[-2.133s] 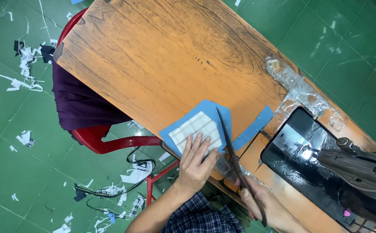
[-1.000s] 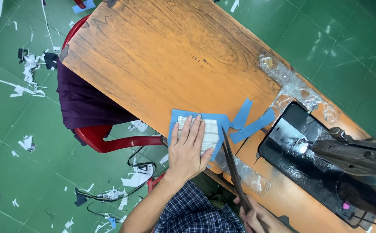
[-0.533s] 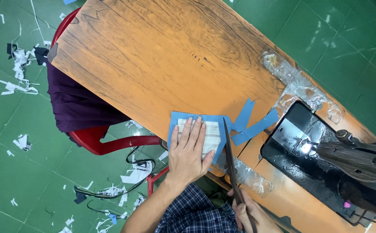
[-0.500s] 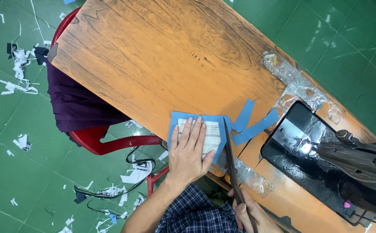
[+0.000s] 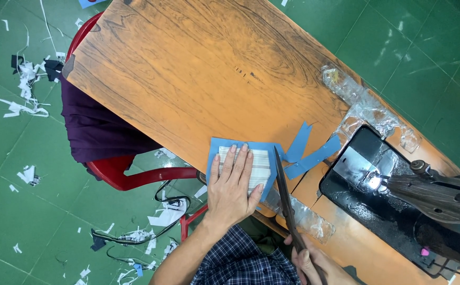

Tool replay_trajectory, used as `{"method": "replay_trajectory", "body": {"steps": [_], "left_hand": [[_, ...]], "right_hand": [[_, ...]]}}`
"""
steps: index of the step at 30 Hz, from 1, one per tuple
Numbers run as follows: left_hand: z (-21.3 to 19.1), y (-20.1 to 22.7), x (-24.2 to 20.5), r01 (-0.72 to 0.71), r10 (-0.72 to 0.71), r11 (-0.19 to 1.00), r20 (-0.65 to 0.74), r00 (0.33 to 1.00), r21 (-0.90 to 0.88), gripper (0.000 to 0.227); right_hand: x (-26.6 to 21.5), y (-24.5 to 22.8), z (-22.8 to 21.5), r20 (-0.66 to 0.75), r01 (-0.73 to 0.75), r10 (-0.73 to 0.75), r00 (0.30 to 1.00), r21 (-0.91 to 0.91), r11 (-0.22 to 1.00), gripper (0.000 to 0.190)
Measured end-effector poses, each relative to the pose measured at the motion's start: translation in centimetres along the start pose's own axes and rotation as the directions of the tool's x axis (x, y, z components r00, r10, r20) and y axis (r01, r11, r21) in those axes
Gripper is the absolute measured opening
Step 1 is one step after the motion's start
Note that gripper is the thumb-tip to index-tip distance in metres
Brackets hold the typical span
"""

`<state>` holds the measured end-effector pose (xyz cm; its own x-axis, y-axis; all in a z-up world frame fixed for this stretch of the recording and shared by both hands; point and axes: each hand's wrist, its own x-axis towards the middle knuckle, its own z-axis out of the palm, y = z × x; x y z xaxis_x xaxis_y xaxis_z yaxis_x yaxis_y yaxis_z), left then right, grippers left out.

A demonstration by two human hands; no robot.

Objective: The person cuts a small piece of blue fabric with a plaid insert using scissors, then moves to an ironing table. They iron the fabric piece on a flat surface and then on a curved pressing cushion, using a steam iron and a black pressing block. The person trims the edges of the fabric again before the clip ends.

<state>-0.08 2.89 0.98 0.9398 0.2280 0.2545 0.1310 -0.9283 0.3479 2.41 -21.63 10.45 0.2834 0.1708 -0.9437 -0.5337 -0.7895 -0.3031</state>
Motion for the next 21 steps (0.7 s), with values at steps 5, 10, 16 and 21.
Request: {"method": "replay_trajectory", "body": {"steps": [5,10,16,21], "left_hand": [[0.0,0.0,0.0,0.001,-0.001,1.0,-0.004,1.0,-0.014,0.069],[-0.3,0.1,0.1,-0.005,0.005,1.0,-0.014,1.0,-0.019,0.067],[-1.2,-2.9,1.5,-0.155,0.159,0.987,0.088,0.983,-0.047,0.066],[-5.8,-8.6,6.4,-0.503,0.442,0.858,0.347,0.827,0.105,0.089]], "right_hand": [[0.8,-0.7,-0.5,0.206,0.277,-0.282,0.937,0.055,0.959,0.07],[3.3,1.6,-0.6,0.137,0.243,-0.262,0.955,0.139,0.96,0.062],[2.5,3.2,-1.0,0.027,0.224,-0.235,0.972,0.223,0.949,0.054],[-0.3,5.6,-1.7,-0.139,0.2,-0.181,0.974,0.138,0.97,0.057]]}}
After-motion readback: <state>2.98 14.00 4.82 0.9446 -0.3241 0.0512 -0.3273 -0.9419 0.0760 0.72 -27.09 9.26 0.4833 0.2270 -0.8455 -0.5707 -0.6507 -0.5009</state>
